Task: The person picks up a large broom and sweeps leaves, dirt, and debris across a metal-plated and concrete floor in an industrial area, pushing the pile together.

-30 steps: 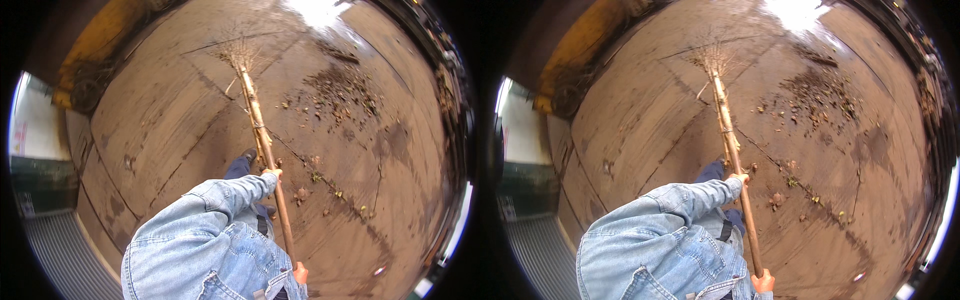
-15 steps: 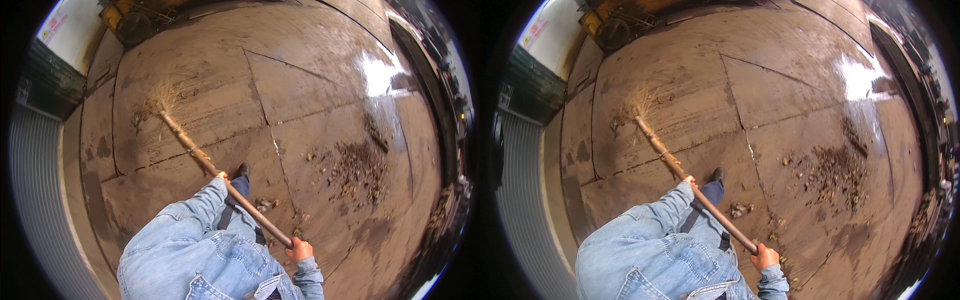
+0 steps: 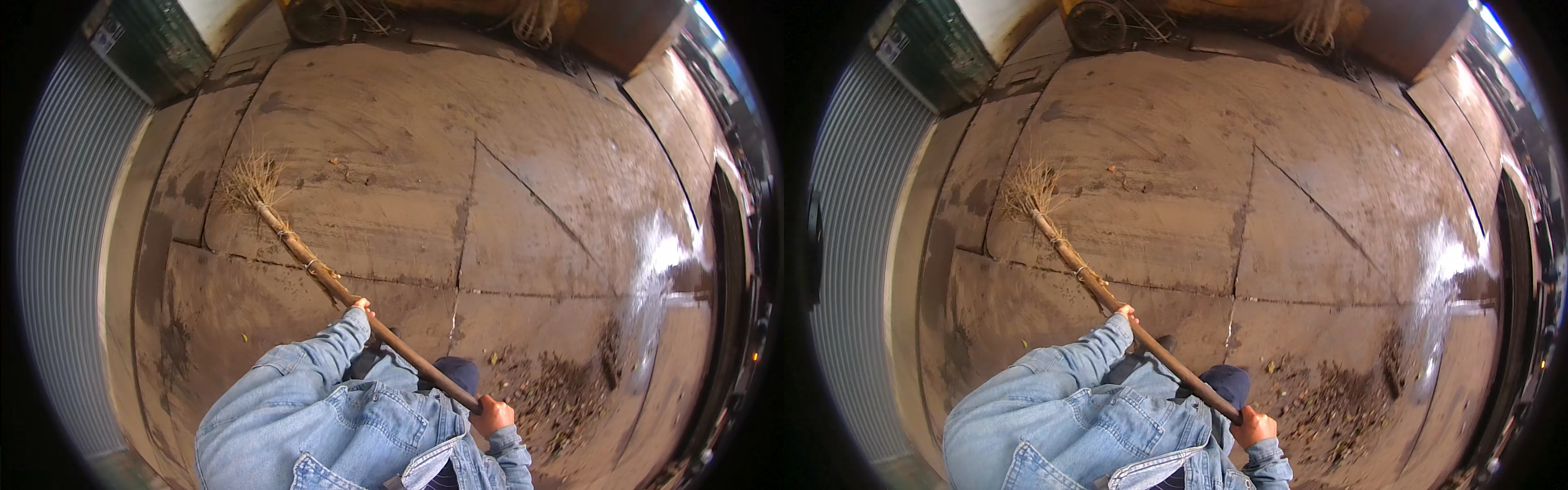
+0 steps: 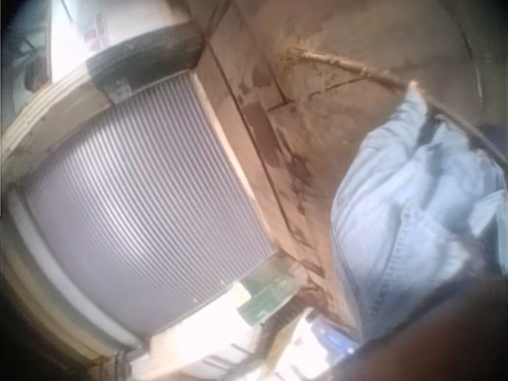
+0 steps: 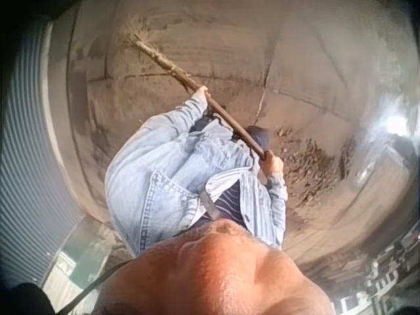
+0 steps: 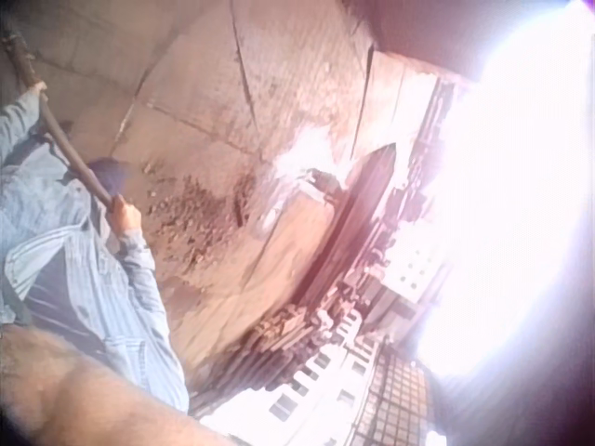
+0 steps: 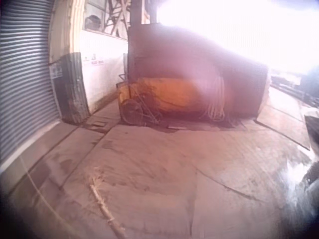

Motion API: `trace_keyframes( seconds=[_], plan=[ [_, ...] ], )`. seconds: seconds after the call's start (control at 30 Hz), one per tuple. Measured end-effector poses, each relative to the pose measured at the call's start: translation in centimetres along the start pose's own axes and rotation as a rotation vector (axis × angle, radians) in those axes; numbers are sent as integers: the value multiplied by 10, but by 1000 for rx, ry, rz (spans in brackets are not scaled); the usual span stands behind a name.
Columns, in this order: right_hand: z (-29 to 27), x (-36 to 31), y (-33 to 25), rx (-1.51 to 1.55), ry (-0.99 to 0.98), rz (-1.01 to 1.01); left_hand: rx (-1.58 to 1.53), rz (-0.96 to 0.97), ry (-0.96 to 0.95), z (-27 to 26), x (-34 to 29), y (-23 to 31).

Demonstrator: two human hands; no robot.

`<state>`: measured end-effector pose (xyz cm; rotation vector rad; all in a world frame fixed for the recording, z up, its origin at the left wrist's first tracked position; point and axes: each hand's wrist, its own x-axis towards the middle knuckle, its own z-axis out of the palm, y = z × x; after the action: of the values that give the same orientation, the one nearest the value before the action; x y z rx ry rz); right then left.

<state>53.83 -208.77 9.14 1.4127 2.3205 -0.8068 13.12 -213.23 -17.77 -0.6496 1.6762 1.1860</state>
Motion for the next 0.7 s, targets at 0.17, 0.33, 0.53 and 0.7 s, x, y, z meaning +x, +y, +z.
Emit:
trace_keyframes(
  seconds=[0.17, 0.33, 0.53, 0.7],
  plan=[
    [-90, 96, 73, -35, 41, -78, -171, -37, -9, 149, -10, 34],
    [-182, 189, 196, -26, 46, -99, -195, 47, 11, 318, -14, 45],
    [-346, 278, 301, -39, -27, -87, -259, -17, -114, 522, -64, 90],
    [-392, 356, 336, 21, -73, -164, -387, -1, -167, 605, -66, 145]
  ],
)
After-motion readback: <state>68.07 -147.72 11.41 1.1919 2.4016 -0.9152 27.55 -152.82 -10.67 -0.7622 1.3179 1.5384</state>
